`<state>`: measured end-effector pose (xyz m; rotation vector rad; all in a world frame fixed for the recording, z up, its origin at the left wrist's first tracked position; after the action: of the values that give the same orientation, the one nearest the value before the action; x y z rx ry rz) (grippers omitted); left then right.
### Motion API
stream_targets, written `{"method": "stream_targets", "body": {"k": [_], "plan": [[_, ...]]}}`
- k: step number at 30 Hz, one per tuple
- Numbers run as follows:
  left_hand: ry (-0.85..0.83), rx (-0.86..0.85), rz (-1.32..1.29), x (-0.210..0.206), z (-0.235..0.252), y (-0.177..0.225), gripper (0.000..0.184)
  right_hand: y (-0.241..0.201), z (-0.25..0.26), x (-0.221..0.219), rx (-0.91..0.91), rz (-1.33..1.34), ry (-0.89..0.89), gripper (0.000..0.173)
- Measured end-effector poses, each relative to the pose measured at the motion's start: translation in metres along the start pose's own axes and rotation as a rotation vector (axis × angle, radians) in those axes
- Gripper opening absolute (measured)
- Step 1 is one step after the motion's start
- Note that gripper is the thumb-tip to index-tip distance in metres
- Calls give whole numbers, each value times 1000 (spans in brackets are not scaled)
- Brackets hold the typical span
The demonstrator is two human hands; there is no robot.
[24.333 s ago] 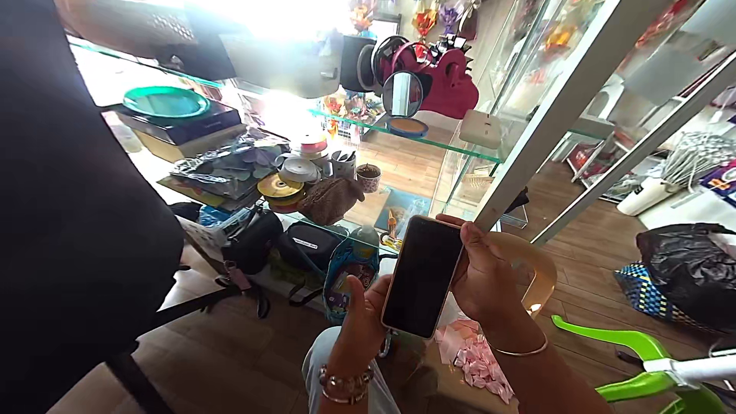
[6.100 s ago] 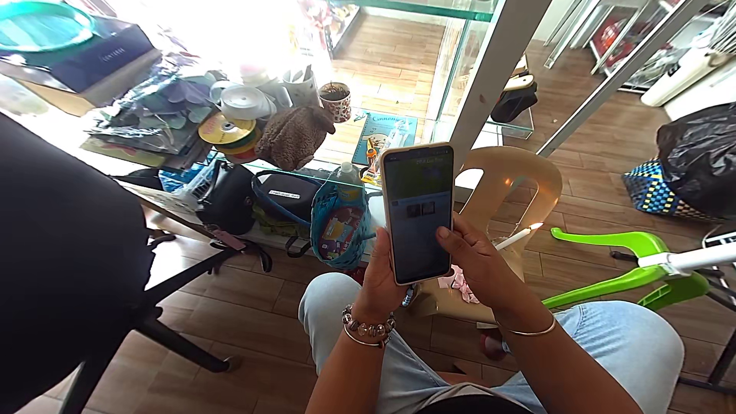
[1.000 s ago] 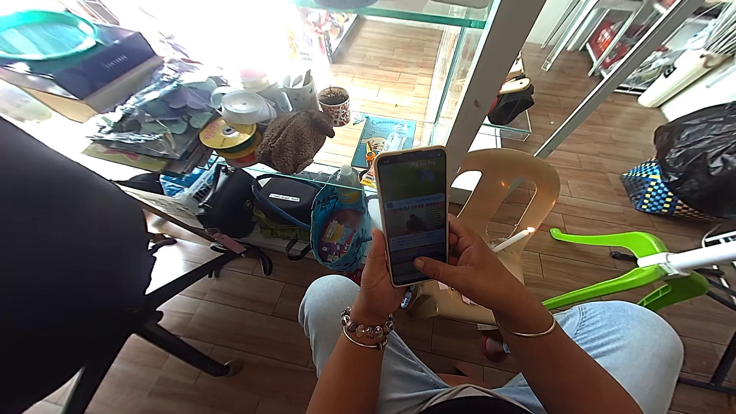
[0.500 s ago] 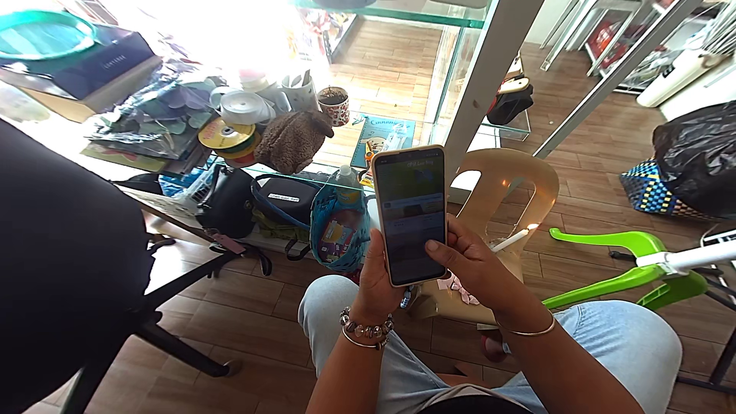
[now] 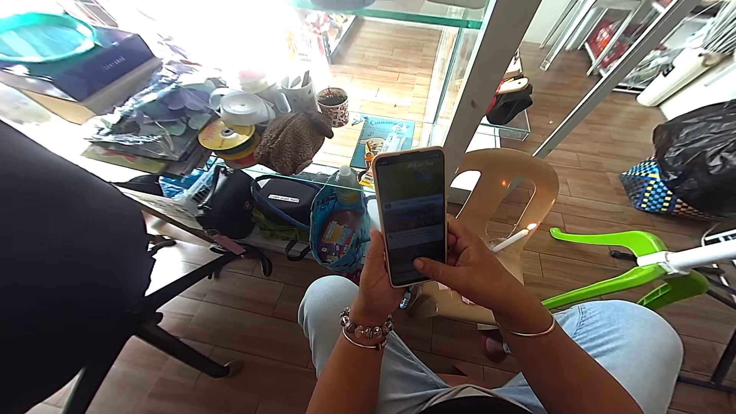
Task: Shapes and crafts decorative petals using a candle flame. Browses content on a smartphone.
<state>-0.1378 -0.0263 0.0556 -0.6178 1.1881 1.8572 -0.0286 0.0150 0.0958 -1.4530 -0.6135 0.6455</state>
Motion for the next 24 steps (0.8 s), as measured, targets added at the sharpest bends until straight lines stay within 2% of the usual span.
{"method": "stream_targets", "body": {"k": [10,15,24], "plan": [[1,-8,5,0,-1,0,51,1,1,0,-3,-13,4,40],[-17,-10,-5,-1,0,0,50,1,1,1,35,-34,-5,22],[-5,-7,5,-1,0,1,51,1,1,0,34,-18,-4,31]]}}
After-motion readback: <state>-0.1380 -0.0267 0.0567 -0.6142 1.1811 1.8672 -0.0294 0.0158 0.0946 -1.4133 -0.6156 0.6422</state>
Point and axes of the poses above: each hand's wrist, its own z-axis towards the middle knuckle, its own x-axis out of the back of the hand, y = z × x, the point moved 7 cm from there along z, towards the middle knuckle, and after that the axes turned 5 degrees about -y, right-handed, at the moved point
